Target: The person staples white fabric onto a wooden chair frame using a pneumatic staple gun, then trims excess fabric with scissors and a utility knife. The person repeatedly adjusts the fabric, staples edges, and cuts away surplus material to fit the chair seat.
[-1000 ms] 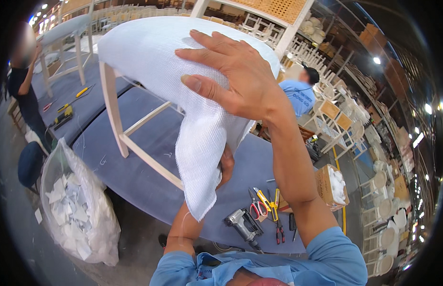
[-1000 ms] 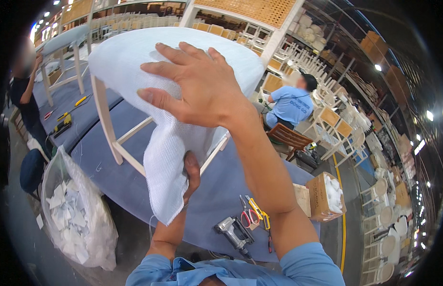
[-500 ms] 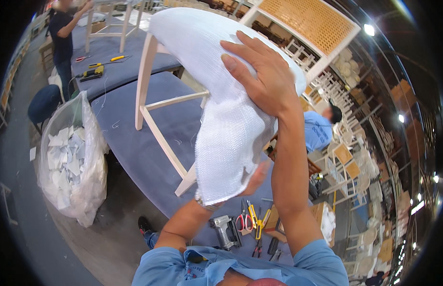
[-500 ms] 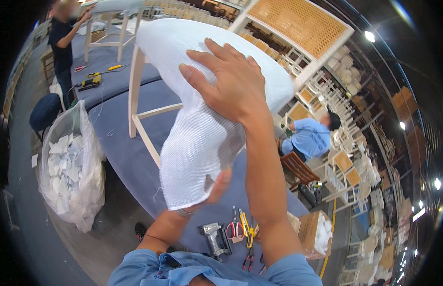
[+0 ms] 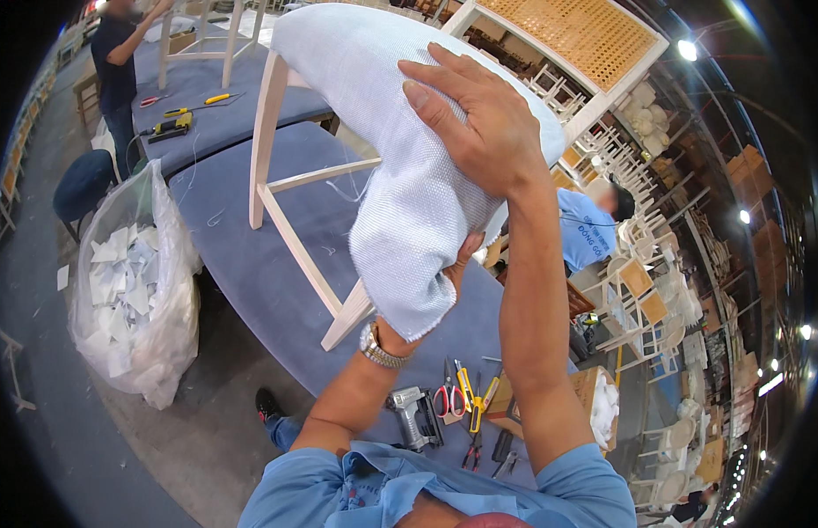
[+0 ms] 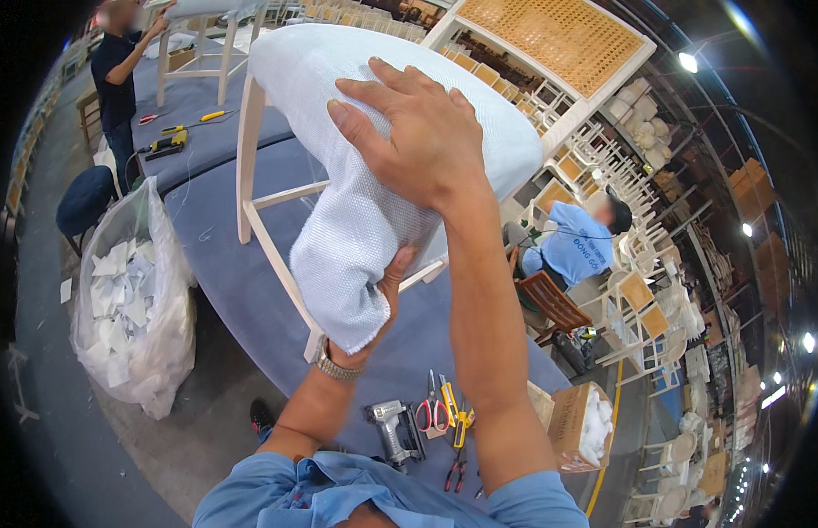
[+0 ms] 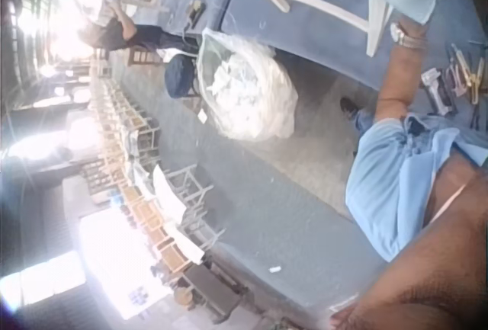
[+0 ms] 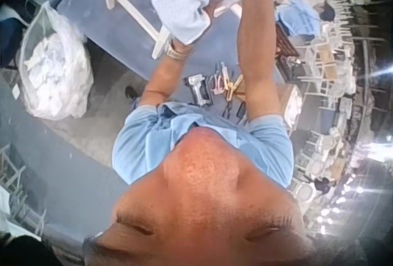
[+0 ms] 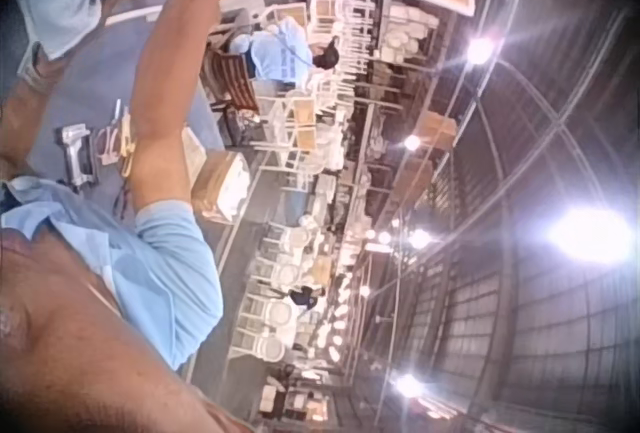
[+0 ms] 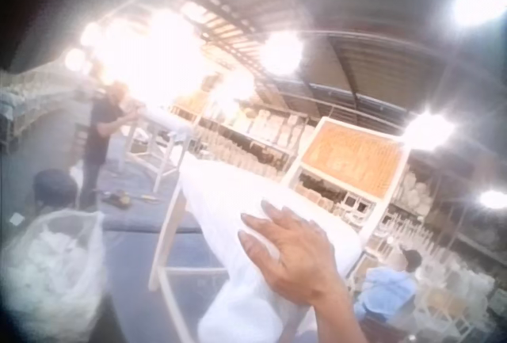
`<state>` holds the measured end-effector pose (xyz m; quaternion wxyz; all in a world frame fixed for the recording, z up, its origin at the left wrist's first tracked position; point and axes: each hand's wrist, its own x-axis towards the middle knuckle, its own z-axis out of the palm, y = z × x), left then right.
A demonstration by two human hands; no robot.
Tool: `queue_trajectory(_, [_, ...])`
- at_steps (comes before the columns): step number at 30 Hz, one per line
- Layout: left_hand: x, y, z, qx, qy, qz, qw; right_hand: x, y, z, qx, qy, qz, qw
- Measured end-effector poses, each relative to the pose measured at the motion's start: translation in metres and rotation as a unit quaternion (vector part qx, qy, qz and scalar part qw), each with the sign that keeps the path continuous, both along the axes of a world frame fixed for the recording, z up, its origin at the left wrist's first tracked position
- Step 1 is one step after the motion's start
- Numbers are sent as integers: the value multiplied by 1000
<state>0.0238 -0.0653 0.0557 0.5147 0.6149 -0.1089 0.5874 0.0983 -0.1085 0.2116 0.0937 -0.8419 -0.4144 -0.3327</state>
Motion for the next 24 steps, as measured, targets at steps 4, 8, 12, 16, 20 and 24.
queue_trajectory(4, [13,-2,-10,-12,4,-10,1000,1,1,4,-14,7,1,1000])
queue_trajectory(8, [5,-11,-6,-93,49,-97,990,-5,2,8,-16,23,-10,1000])
queue_trajectory(12, [6,-6,-13,-52,23,-51,997,-5,4,6,-7,30,-5,1000])
queue_trajectory(16, [12,2,-13,-3,0,6,1000,-7,4,7,-2,23,-7,1000])
queue_trajectory(20, [5,-3,7,-80,-40,-68,994,-6,3,4,-1,11,-16,1000])
queue_trajectory(24, [11,19,19,48,-28,-63,996,-1,4,3,0,10,-8,1000])
